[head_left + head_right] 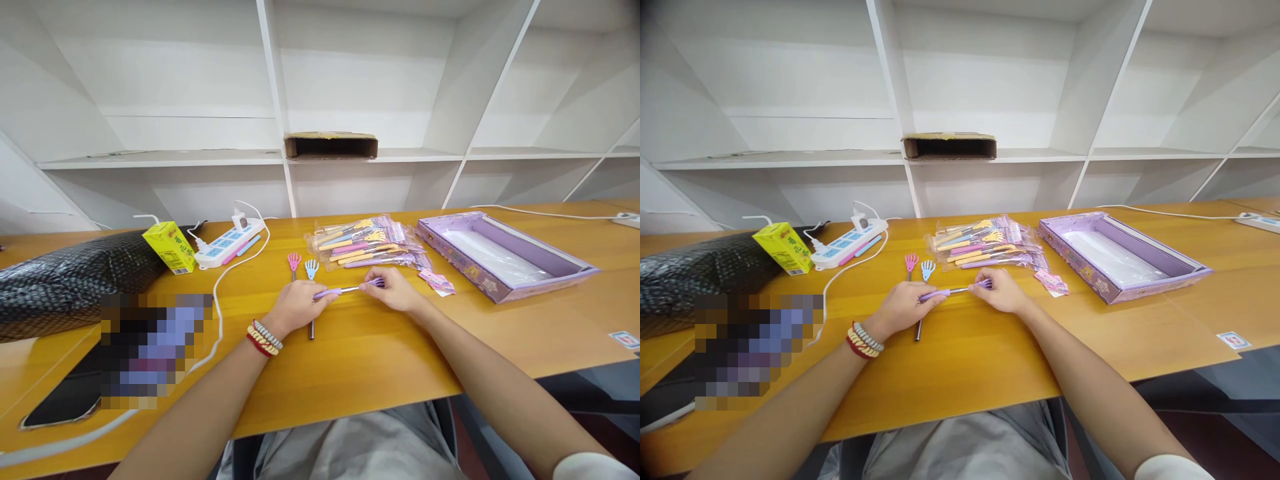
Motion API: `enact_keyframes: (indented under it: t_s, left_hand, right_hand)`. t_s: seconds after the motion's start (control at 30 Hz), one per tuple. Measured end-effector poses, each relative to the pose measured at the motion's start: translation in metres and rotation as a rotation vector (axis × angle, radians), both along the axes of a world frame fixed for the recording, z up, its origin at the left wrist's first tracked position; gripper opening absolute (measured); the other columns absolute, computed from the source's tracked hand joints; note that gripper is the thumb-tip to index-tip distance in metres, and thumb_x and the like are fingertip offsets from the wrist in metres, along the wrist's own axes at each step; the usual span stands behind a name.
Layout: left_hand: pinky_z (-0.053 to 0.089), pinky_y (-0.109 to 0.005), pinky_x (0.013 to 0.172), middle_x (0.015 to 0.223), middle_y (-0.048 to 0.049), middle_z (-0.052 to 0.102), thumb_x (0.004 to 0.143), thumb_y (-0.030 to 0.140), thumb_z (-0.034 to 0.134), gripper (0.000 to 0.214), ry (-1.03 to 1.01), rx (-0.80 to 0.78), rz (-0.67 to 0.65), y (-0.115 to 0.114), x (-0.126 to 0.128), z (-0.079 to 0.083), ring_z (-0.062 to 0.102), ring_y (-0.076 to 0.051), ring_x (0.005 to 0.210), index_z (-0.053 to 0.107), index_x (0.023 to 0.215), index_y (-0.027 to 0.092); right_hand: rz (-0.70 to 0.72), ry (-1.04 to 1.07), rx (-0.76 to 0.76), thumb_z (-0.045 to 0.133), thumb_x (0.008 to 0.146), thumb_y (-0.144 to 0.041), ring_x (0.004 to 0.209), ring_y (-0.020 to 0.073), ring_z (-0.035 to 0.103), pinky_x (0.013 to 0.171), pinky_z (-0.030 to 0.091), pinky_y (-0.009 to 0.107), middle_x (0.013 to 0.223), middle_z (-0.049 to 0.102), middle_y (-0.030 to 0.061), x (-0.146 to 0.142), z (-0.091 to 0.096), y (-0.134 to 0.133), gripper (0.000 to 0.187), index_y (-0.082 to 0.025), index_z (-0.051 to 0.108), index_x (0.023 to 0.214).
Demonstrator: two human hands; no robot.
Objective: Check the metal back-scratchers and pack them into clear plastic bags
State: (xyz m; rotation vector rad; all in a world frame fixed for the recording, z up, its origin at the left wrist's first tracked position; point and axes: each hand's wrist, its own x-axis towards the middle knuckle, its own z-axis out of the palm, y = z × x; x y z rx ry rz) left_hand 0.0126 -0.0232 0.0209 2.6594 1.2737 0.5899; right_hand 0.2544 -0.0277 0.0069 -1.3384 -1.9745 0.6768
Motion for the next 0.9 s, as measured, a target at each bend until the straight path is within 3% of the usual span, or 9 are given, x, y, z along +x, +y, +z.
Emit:
enact_keyframes:
  t_s: [0.6, 0.9]
  left_hand:
    - [0.032, -0.025, 0.059, 0.072, -0.0031, 0.064, 0.087, 0.049, 0.037, 0.041, 0.092, 0.113, 0.029, 0.0013, 0.0012, -0.0075, 0.055, -0.014, 0.067, 0.067, 0.082, 0.021]
    - [0.034, -0.025, 0.060, 0.076, -0.0034, 0.064, 0.087, 0.051, 0.035, 0.043, 0.086, 0.100, 0.016, 0.0004, -0.0018, -0.0051, 0.056, -0.014, 0.071, 0.067, 0.087, 0.023]
  right_hand:
    - [0.013, 0.029, 0.018, 0.056, 0.075, -0.042, 0.056, 0.0108, 0.044, 0.054, 0.034, 0.023, 0.062, 0.053, -0.0012, 0.0029, -0.0099, 0.0046, 0.026, -0.016, 0.057, 0.074]
    - [0.009, 0.004, 0.039, 0.054, 0.076, -0.041, 0.052, 0.0099, 0.040, 0.050, 0.030, 0.023, 0.057, 0.049, -0.0022, -0.0007, -0.0009, -0.0017, 0.025, -0.017, 0.054, 0.070]
